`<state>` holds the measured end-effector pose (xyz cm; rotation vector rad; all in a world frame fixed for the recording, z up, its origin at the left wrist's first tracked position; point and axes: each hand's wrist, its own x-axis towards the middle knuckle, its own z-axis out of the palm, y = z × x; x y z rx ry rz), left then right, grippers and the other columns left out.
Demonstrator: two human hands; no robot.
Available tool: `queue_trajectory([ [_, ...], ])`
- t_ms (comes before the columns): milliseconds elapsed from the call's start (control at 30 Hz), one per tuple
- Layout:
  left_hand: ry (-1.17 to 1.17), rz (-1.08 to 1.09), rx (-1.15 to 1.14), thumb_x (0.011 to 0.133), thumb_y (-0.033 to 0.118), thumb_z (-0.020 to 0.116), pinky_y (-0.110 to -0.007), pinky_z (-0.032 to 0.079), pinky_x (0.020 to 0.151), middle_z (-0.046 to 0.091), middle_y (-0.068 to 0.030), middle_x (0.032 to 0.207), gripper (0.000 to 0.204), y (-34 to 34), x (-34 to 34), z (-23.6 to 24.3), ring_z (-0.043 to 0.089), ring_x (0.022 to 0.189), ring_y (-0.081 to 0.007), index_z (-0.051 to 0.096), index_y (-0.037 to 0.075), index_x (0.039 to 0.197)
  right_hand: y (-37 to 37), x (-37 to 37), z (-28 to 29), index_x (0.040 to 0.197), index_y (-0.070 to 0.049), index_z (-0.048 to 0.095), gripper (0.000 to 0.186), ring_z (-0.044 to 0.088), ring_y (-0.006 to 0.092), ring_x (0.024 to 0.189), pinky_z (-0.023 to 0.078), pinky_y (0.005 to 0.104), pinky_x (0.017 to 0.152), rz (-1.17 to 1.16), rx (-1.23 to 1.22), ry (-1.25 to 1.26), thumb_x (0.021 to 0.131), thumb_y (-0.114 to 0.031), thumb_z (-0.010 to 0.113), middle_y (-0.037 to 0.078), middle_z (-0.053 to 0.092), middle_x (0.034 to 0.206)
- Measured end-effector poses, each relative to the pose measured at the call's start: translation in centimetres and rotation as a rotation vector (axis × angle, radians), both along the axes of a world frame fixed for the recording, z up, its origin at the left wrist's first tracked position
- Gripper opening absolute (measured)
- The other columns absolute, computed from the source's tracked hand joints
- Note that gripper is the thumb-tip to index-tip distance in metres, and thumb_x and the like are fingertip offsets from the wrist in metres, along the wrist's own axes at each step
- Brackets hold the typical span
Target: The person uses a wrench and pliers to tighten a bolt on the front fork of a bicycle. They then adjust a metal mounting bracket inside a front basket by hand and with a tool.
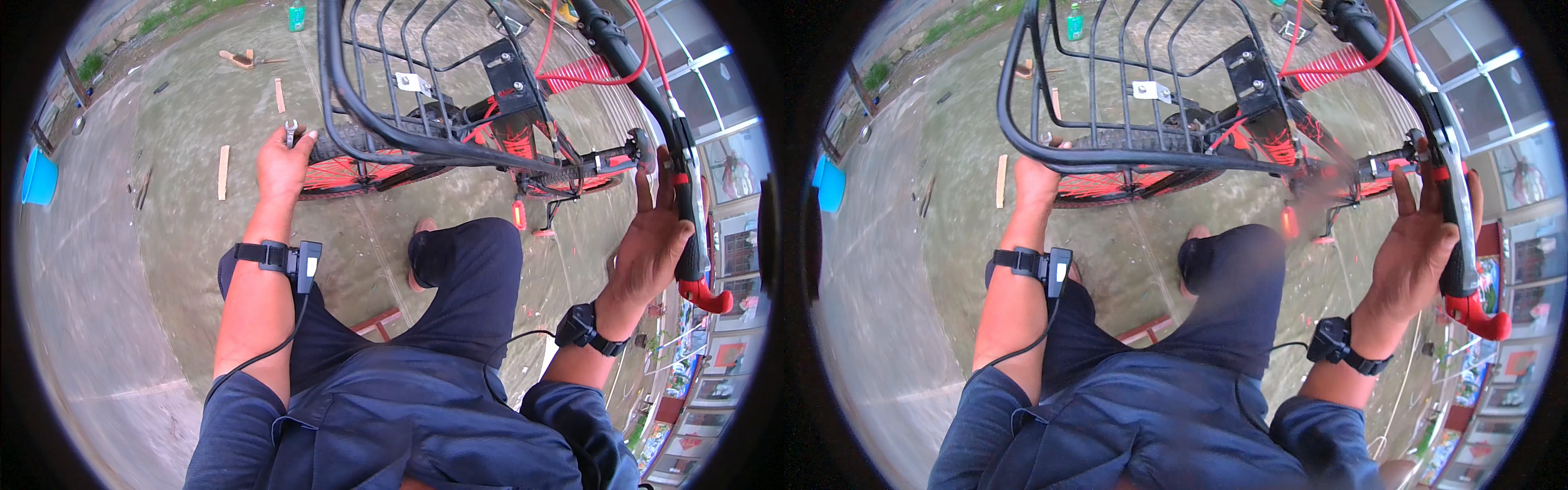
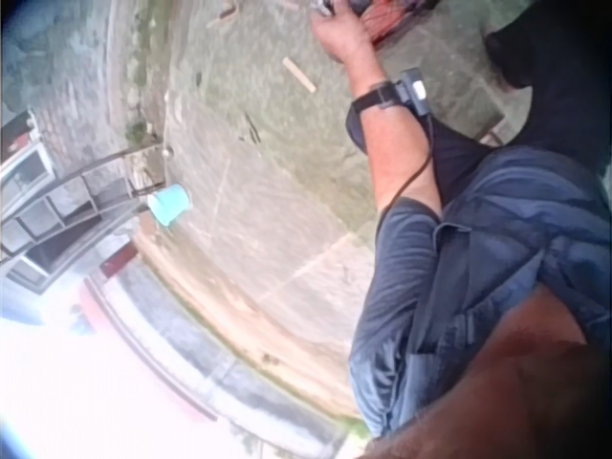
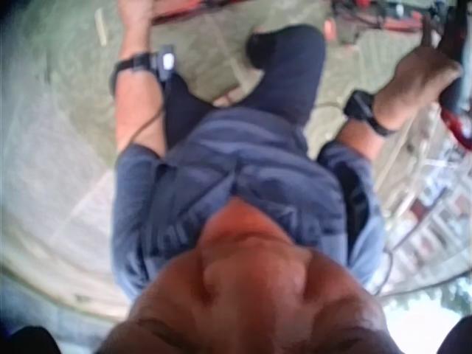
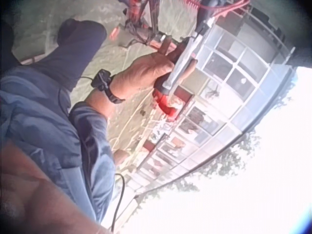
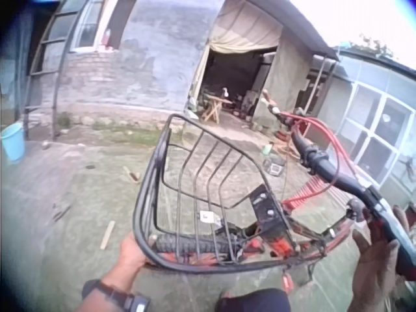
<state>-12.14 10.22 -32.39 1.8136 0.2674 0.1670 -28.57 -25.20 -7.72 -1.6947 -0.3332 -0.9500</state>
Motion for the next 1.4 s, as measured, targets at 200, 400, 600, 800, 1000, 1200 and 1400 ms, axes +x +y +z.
queue_trajectory([
  [200,-0.056,0.063,0.071,0.083,0.023,0.073,-0.031,0.051,0.076,0.071,-0.01,0.089,0.03,0.2,0.3,-0.6,0.065,0.079,-0.0159,0.068,0.0,0.103,0.7,0.7,0.3,0.141,-0.003,0.036,0.07,0.053,0.0381,0.124,0.049,0.0511,0.096,-0.032,-0.043,-0.058,0.091,-0.044,0.063,0.021,0.052,0.134],
  [400,-0.048,0.115,-0.095,0.09,0.02,0.064,-0.031,0.05,0.075,0.069,-0.0086,0.087,0.026,0.7,0.9,-1.9,0.062,0.076,-0.0155,0.067,-0.002,0.102,0.2,0.5,0.2,0.141,-0.002,0.036,0.074,0.052,0.0389,0.124,0.05,0.0494,0.095,-0.023,-0.039,-0.049,0.089,-0.047,0.064,0.021,0.053,0.132],
  [600,0.091,0.187,-0.485,0.097,0.025,0.054,-0.026,0.03,0.043,0.047,0.0017,0.059,0.028,0.3,0.3,0.8,0.041,0.048,-0.0067,0.05,0.007,0.076,-0.5,-0.1,0.0,0.142,-0.006,0.037,0.07,0.046,0.0429,0.129,0.045,0.0508,0.1,-0.022,-0.077,-0.038,0.092,-0.048,0.06,0.02,0.052,0.136],
  [800,0.059,0.193,-0.483,0.095,0.037,0.056,-0.035,0.05,0.071,0.063,-0.0116,0.083,0.037,2.1,1.0,-0.9,0.06,0.075,-0.0199,0.061,0.0,0.091,-1.0,0.4,-0.4,0.137,0.002,0.041,0.075,0.054,0.0373,0.122,0.05,0.0487,0.095,-0.074,-0.037,-0.138,0.087,-0.048,0.067,0.023,0.052,0.132],
  [1000,0.073,0.254,-0.313,0.098,0.038,0.05,-0.028,0.043,0.064,0.059,-0.0035,0.074,0.043,0.7,-0.4,2.1,0.052,0.067,-0.0117,0.064,0.001,0.083,-1.1,2.7,2.7,0.128,0.0,0.053,0.054,0.056,0.0331,0.119,0.045,0.0444,0.102,-0.162,-0.575,-0.28,0.09,-0.036,0.065,0.026,0.055,0.13],
  [1200,-0.01,0.27,-0.201,0.098,0.038,0.049,-0.03,0.045,0.068,0.063,-0.0044,0.076,0.044,0.6,-0.3,1.8,0.055,0.07,-0.0131,0.067,0.001,0.082,2.2,5.5,5.5,0.11,0.003,0.063,0.038,0.054,0.0393,0.123,0.037,0.0483,0.108,-0.104,-0.762,-0.345,0.085,-0.025,0.064,0.028,0.058,0.126],
  [1400,-0.052,0.274,-0.196,0.098,0.038,0.052,-0.03,0.045,0.068,0.064,-0.0034,0.077,0.04,0.5,-0.2,1.2,0.055,0.072,-0.0125,0.068,0.003,0.086,3.7,6.4,6.2,0.094,-0.002,0.057,0.016,0.063,0.0281,0.106,0.047,0.0372,0.095,-0.063,-0.752,-0.415,0.081,0.005,0.062,0.023,0.067,0.111],
])
